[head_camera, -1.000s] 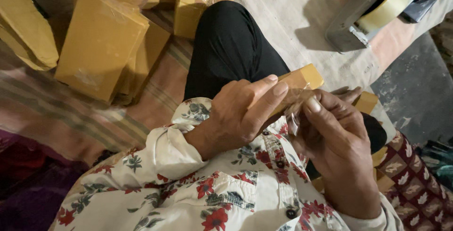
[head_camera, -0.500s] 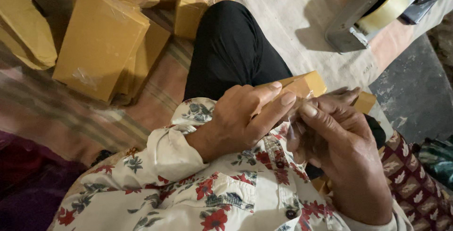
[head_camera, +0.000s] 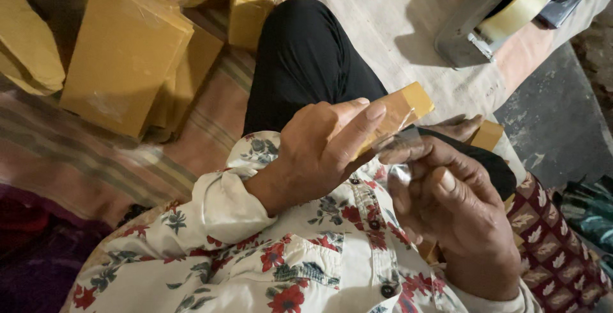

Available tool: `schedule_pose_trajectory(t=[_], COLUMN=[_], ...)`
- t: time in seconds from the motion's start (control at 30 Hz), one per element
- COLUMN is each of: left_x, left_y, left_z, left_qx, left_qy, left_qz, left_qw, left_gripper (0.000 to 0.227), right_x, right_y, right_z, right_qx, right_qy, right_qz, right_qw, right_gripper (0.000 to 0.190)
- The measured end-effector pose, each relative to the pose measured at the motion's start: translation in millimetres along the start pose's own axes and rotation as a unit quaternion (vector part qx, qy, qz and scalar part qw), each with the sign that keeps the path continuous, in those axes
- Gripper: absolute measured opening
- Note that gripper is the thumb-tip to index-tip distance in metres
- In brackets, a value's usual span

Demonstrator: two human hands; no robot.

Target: The person sits on the floor and packs small electronic items into cardboard boxes. They open product boxes, place the contents into shipping boxes, close the flaps, and seal them with packing tape using a handheld dispenser.

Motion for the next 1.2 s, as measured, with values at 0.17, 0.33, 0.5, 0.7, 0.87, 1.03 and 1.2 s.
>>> schedule_pose_trajectory(t=[0.17, 0.33, 0.5, 0.7, 0.87, 1.03, 1.2], left_x=[-1, 0, -1, -3, -6, -8, -8], left_y=[-2, -2, -1, -7, -9, -10, -13], left_z=[1, 1, -4, -5, -5, -9, -7], left_qx=[-0.009, -0.021, -0.004, -0.047, -0.051, -0.071, -0.112], left_qy=[0.002, 0.007, 0.015, 0.025, 0.044, 0.06, 0.078], left_qz=[-0.002, 0.014, 0.021, 0.028, 0.045, 0.05, 0.064], left_qw=[1.0, 1.0, 1.0, 0.998, 0.997, 0.994, 0.989], left_gripper=[0.066, 0.064, 0.065, 0.057, 0.05, 0.046, 0.044], right_x=[9, 19, 19, 7, 0, -3, -3], right_y=[14, 37, 44, 46, 38, 33, 45], right_z=[-6, -5, -11, -9, -4, -3, 4], right_qx=[0.05, 0.123, 0.134, 0.184, 0.229, 0.242, 0.246], right_qy=[-0.031, -0.085, -0.067, -0.003, -0.011, -0.022, -0.03], right_qz=[-0.03, 0.092, 0.154, 0.237, 0.261, 0.222, 0.259], right_qw=[0.998, 0.985, 0.977, 0.954, 0.938, 0.944, 0.933], right_gripper=[0.036, 0.033, 0.028, 0.022, 0.018, 0.019, 0.019])
Point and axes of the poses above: each hand's wrist, its own z-axis away from the middle knuckle, its own y-axis out of the back of the hand, x = y × z, the point moved 8 cm from there along -z, towards the middle knuckle, and after that the axes turned 5 degrees about x, right-handed, at the moved point
